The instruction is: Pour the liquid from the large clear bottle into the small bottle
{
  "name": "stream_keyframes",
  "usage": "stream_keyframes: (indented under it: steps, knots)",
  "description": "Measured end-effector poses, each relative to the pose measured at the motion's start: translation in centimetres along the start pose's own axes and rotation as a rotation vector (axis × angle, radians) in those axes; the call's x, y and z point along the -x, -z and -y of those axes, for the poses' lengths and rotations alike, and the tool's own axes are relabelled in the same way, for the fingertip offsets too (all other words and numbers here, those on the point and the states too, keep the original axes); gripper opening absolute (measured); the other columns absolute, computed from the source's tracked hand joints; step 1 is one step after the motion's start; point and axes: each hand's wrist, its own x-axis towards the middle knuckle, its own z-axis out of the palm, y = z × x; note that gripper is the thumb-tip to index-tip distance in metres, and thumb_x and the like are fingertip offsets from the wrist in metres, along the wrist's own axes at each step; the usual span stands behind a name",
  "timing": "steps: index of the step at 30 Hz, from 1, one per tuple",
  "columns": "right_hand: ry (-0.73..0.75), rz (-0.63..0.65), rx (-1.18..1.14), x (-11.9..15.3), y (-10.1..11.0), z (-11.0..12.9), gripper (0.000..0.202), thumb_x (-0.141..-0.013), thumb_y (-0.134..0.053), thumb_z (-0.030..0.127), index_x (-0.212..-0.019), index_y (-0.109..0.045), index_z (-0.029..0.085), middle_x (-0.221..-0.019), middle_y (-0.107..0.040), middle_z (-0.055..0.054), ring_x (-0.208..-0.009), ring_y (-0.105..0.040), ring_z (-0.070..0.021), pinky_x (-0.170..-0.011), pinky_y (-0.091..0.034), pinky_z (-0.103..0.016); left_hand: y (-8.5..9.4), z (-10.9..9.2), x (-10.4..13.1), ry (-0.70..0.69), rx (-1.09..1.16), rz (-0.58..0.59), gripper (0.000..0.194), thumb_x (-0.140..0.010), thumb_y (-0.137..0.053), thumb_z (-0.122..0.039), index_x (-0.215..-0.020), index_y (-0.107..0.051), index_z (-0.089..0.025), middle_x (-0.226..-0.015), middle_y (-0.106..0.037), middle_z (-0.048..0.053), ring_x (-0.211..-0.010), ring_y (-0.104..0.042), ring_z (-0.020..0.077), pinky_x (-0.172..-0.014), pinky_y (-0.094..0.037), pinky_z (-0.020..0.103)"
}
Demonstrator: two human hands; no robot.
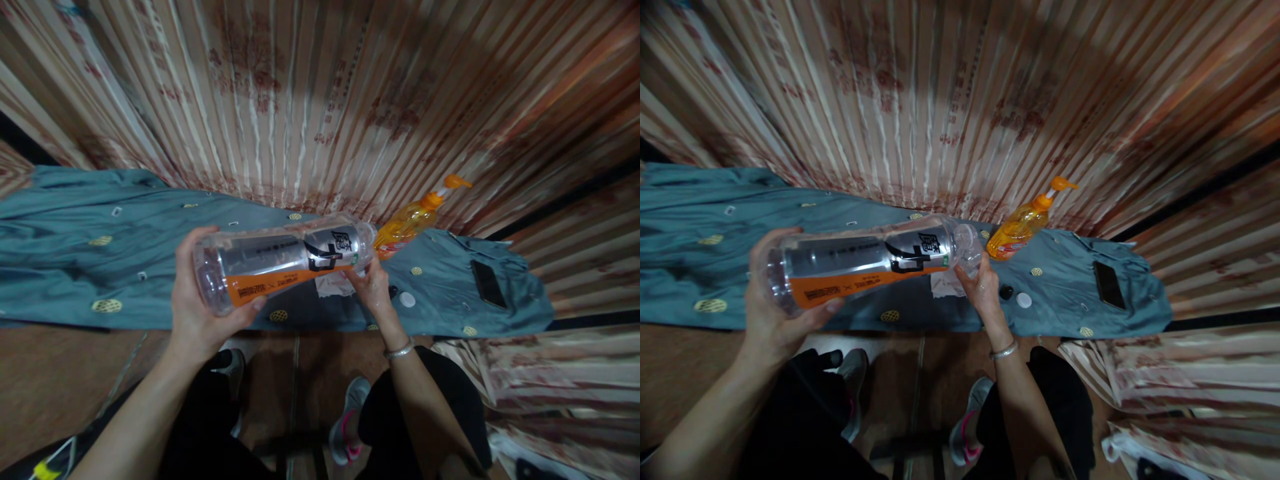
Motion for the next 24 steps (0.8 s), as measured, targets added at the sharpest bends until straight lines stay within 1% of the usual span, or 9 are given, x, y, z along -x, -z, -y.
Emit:
stream_keyframes:
  steps: [5, 10, 14, 16, 20, 24]
  knots:
    - [0.000, -0.005, 0.007, 0.08, -0.05, -0.08, 0.057, -0.081, -0.076, 0.044, -0.128, -0.057, 0.019, -0.103, -0.076, -0.012, -0.098, -0.074, -0.0349, -0.081, -0.058, -0.044, 0.10, -0.02, -0.02, 0.032, -0.010, 0.011, 0.096, -0.071, -0.079, -0.069, -0.151, -0.049, -0.026, -0.132, -0.060, 0.010, -0.096, -0.064, 0.0235, -0.079, -0.057, 0.039]
    - [0.014, -0.003, 0.005, 0.07, -0.03, -0.15, 0.050, -0.080, -0.077, 0.044, -0.120, -0.060, 0.020, -0.101, -0.076, -0.011, -0.093, -0.074, -0.0328, -0.078, -0.058, -0.042, 0.08, -0.03, -0.02, -0.008, -0.012, 0.011, 0.094, -0.072, -0.079, -0.068, -0.151, -0.050, -0.026, -0.128, -0.061, 0.009, -0.093, -0.065, 0.0224, -0.075, -0.058, 0.038]
    - [0.005, -0.014, 0.017, 0.08, -0.08, -0.21, 0.054, -0.079, -0.078, 0.044, -0.122, -0.058, 0.019, -0.100, -0.076, -0.011, -0.092, -0.074, -0.0329, -0.076, -0.058, -0.042, 0.11, 0.03, 0.07, 0.007, -0.002, 0.018, 0.096, -0.072, -0.079, -0.068, -0.152, -0.048, -0.026, -0.128, -0.061, 0.009, -0.094, -0.065, 0.0234, -0.076, -0.059, 0.040]
    - [0.011, -0.013, 0.012, 0.11, -0.12, -0.21, 0.052, -0.080, -0.077, 0.044, -0.122, -0.059, 0.020, -0.100, -0.076, -0.011, -0.092, -0.074, -0.0331, -0.076, -0.058, -0.042, 0.10, 0.03, 0.07, 0.003, -0.010, 0.019, 0.095, -0.072, -0.079, -0.068, -0.152, -0.049, -0.026, -0.129, -0.060, 0.009, -0.094, -0.065, 0.0236, -0.077, -0.059, 0.041]
    - [0.015, -0.025, -0.003, 0.17, -0.18, -0.15, 0.050, -0.080, -0.077, 0.043, -0.121, -0.059, 0.020, -0.099, -0.077, -0.010, -0.091, -0.074, -0.0324, -0.077, -0.058, -0.041, 0.00, -0.03, -0.05, -0.022, -0.019, 0.000, 0.093, -0.073, -0.079, -0.067, -0.150, -0.050, -0.025, -0.129, -0.060, 0.009, -0.095, -0.065, 0.0230, -0.077, -0.059, 0.040]
    - [0.010, -0.012, -0.002, 0.15, -0.14, -0.07, 0.051, -0.080, -0.077, 0.043, -0.122, -0.058, 0.020, -0.100, -0.076, -0.010, -0.093, -0.074, -0.0320, -0.079, -0.057, -0.041, -0.01, -0.07, -0.08, -0.006, -0.009, 0.003, 0.093, -0.071, -0.079, -0.067, -0.149, -0.051, -0.025, -0.126, -0.061, 0.008, -0.094, -0.065, 0.0223, -0.077, -0.059, 0.039]
